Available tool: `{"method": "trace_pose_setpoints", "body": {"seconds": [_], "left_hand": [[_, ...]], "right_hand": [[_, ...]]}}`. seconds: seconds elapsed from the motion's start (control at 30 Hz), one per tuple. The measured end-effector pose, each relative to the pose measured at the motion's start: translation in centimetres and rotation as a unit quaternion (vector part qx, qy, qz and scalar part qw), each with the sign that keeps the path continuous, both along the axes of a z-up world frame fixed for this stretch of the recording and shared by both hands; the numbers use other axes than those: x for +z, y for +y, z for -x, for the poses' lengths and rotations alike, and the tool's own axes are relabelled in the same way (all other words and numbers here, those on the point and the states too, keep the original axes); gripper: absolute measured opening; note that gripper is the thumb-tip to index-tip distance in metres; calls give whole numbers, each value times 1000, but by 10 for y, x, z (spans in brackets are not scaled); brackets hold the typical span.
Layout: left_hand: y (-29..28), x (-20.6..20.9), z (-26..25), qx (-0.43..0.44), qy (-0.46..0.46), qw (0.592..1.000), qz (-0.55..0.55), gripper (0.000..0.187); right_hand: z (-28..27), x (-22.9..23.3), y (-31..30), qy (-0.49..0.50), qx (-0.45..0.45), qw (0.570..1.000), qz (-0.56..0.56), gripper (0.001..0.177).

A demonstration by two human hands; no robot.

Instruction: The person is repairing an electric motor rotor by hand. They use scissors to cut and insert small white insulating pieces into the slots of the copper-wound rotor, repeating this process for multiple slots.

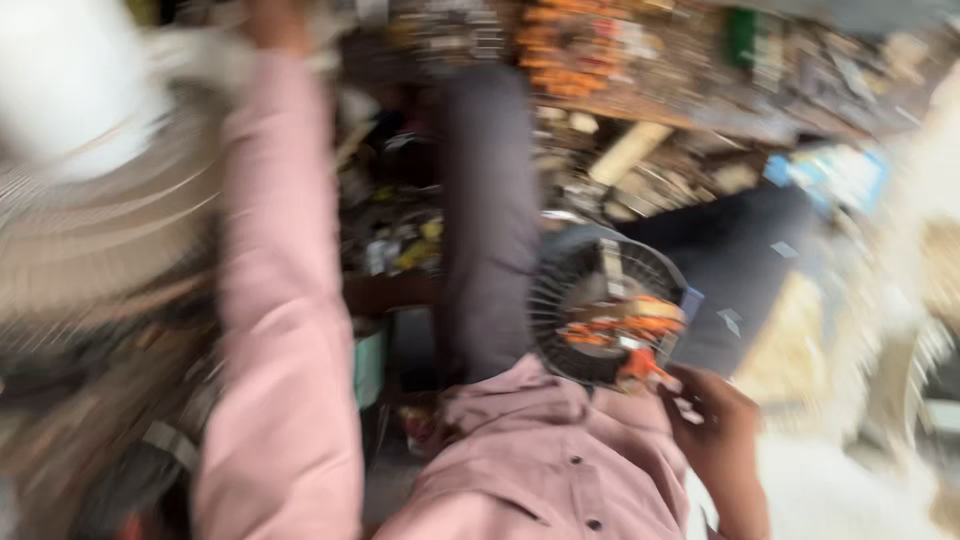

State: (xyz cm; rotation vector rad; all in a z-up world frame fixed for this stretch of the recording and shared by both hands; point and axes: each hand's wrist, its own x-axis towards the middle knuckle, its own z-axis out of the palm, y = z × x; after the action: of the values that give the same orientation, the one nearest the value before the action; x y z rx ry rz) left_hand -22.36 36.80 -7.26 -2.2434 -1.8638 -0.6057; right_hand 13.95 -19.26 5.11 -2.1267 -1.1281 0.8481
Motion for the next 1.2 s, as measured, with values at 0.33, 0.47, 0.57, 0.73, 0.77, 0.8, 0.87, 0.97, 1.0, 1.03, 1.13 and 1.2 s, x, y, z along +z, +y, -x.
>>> {"method": "trace_pose_setpoints", "body": {"seconds": [0.33, 0.47, 0.57, 0.73, 0.77, 0.8, 0.87, 0.97, 1.0, 1.03, 1.13, 1.2], "left_hand": [[37, 13, 42, -43, 8, 995, 89, 17], [28, 26, 35, 39, 6, 987, 155, 11], [19, 37, 30, 5, 56, 996, 71, 13], [23, 38, 31, 26, 12, 996, 83, 18], [25, 34, 31, 23, 5, 995, 97, 18], [25, 29, 32, 2, 9, 994, 110, 14], [28, 24, 35, -40, 19, 990, 137, 10], [29, 27, 35, 1, -7, 984, 179, 19], [31, 27, 36, -24, 13, 986, 162, 18], [33, 30, 36, -48, 32, 988, 146, 20], [31, 35, 38, -5, 43, 986, 164, 25], [31, 34, 37, 10, 32, 982, 185, 24]], "right_hand": [[12, 29, 25, -60, 30, 997, -27, 22], [15, 17, 15, -57, 31, 998, 9, 24], [18, 6, 10, -67, 55, 995, 50, 34], [21, 9, 8, -89, 41, 995, 18, 28], [21, 10, 8, -88, 36, 995, 13, 26], [21, 10, 8, -87, 35, 995, 25, 28], [19, 10, 7, -82, 33, 995, 50, 31], [15, 10, 9, -83, 33, 995, 45, 33], [14, 11, 9, -102, 38, 993, 43, 33], [13, 12, 9, -121, 43, 991, 41, 34], [15, 14, 10, -102, 41, 993, 50, 37], [14, 15, 13, -70, 35, 995, 61, 39]]}}
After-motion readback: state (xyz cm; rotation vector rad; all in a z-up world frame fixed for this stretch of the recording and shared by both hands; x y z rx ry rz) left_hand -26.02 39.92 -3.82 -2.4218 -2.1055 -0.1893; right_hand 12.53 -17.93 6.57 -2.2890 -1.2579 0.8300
